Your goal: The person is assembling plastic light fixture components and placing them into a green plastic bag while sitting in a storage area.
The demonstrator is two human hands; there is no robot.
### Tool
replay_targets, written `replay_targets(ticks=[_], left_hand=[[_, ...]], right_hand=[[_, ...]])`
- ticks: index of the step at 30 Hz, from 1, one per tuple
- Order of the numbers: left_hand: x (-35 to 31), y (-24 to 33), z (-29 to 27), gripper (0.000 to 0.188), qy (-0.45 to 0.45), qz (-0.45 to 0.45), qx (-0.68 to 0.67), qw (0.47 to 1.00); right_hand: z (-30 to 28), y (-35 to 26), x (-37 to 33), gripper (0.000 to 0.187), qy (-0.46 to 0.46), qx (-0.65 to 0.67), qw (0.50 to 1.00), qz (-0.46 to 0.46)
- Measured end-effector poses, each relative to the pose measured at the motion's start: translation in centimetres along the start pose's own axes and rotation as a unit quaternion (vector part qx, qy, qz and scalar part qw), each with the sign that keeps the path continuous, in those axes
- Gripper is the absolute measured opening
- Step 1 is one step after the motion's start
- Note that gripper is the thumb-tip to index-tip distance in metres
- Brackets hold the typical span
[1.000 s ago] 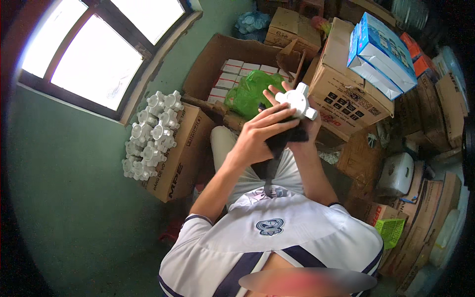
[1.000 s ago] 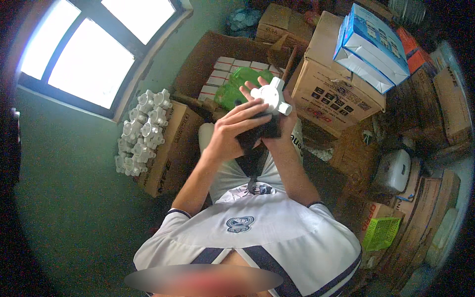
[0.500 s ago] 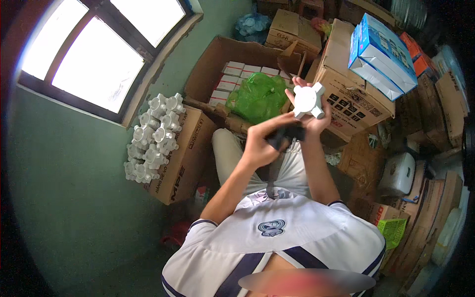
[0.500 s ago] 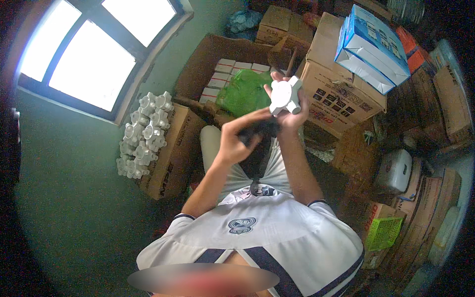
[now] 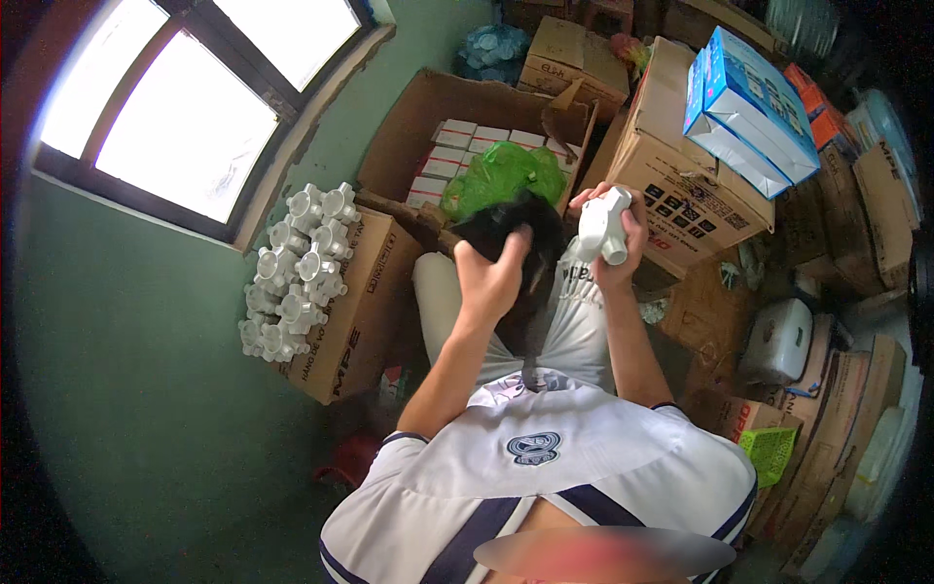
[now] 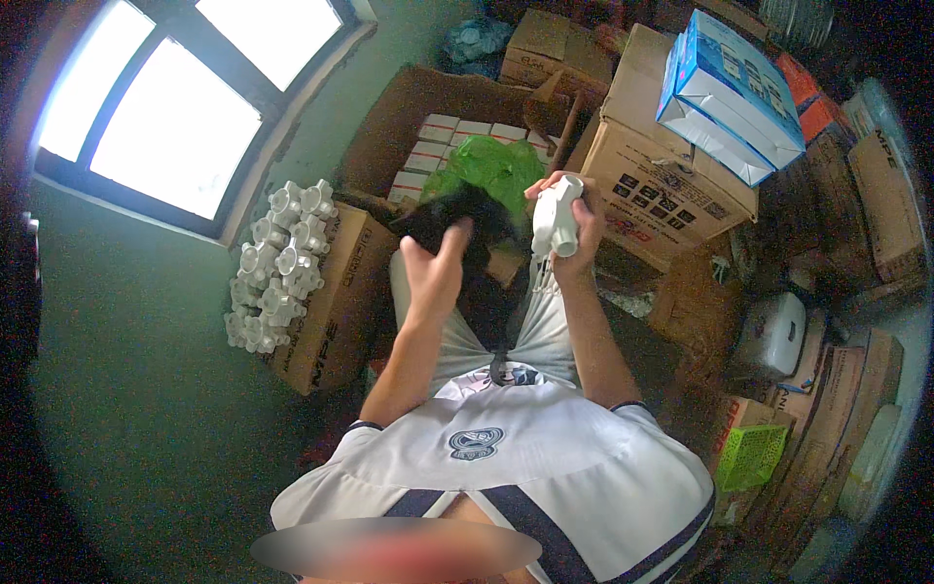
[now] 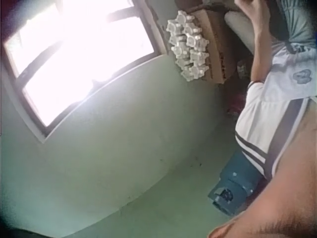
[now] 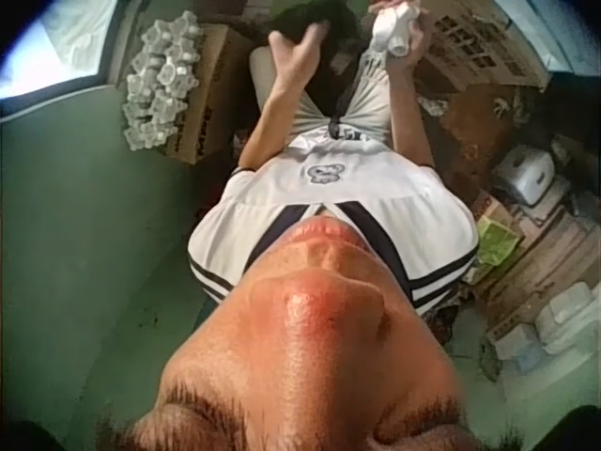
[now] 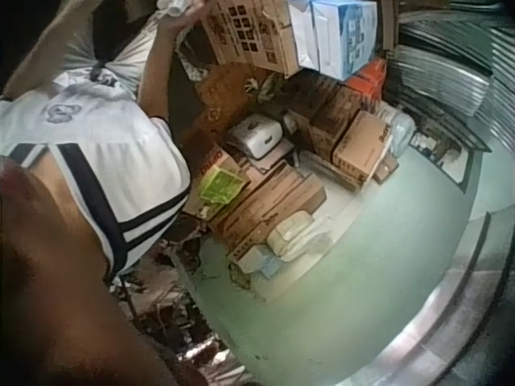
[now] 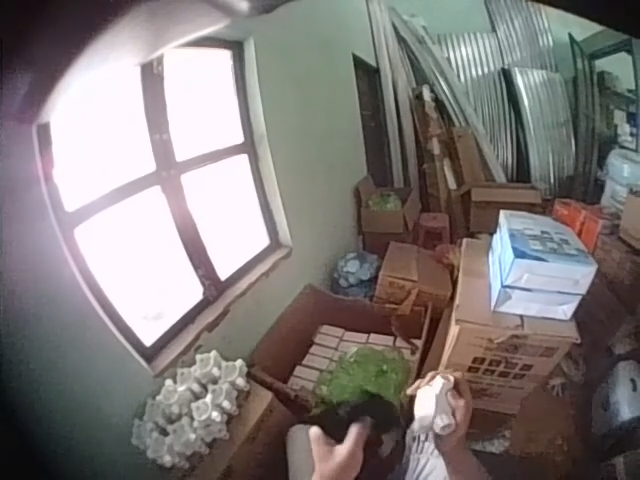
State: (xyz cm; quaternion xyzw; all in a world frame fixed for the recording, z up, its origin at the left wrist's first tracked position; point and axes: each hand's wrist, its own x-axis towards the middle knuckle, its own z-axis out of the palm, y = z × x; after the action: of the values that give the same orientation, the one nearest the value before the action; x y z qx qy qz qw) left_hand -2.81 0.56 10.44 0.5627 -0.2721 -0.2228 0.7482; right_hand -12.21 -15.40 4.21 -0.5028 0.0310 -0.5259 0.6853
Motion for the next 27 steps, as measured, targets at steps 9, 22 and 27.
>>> replay_targets(ticks=[9, 22, 27], left_hand=[[-0.1, -2.3, 3.1, 0.062, -0.161, 0.299, 0.233, 0.911], [-0.7, 0.6, -2.4, 0.075, -0.212, 0.28, 0.371, 0.86], [-1.0, 1.5, -1.8, 0.07, -0.11, 0.242, 0.295, 0.918]], right_hand=[[-3.6, 4.9, -0.6, 0.067, -0.013, 0.454, 0.857, 0.244], [4.1, -1.3, -1.4, 0.036, 0.186, -0.004, 0.947, 0.26], [4.9, -0.3, -3.7, 0.03, 0.208, 0.052, 0.946, 0.242]])
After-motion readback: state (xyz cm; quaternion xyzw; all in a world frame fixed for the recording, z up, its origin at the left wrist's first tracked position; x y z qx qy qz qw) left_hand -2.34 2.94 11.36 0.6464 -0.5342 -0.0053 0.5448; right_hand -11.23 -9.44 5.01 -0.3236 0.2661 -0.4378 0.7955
